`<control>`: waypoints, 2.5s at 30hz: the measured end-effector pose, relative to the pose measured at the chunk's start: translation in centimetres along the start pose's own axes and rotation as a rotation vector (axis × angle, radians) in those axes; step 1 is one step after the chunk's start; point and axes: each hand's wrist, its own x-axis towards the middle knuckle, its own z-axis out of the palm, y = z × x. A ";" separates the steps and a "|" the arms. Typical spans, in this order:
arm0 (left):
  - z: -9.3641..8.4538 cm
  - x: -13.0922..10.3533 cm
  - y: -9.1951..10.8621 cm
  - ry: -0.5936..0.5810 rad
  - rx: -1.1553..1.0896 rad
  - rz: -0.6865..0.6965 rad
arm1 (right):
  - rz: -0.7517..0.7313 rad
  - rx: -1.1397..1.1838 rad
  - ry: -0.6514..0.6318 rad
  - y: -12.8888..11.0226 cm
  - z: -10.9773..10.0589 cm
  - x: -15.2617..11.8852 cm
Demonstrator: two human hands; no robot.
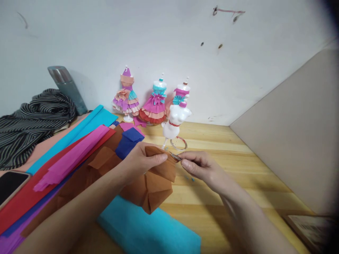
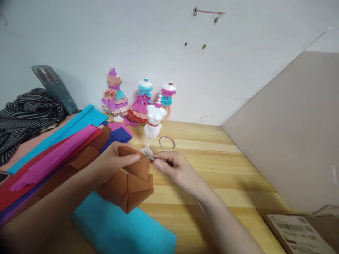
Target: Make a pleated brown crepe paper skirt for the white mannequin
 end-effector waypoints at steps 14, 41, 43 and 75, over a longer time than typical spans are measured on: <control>0.1 0.3 -0.2 0.007 0.022 0.055 | 0.052 -0.092 -0.041 0.0 -0.4 -0.2; 0.2 0.4 -1.0 0.001 0.198 -0.010 | 0.016 -0.063 -0.011 0.5 0.6 -0.1; 0.1 0.3 -1.0 0.012 0.217 -0.004 | 0.004 -0.043 -0.011 0.6 0.6 -0.1; 0.6 0.2 -0.9 -0.060 0.246 -0.023 | -0.021 -0.122 0.030 0.4 1.0 -0.2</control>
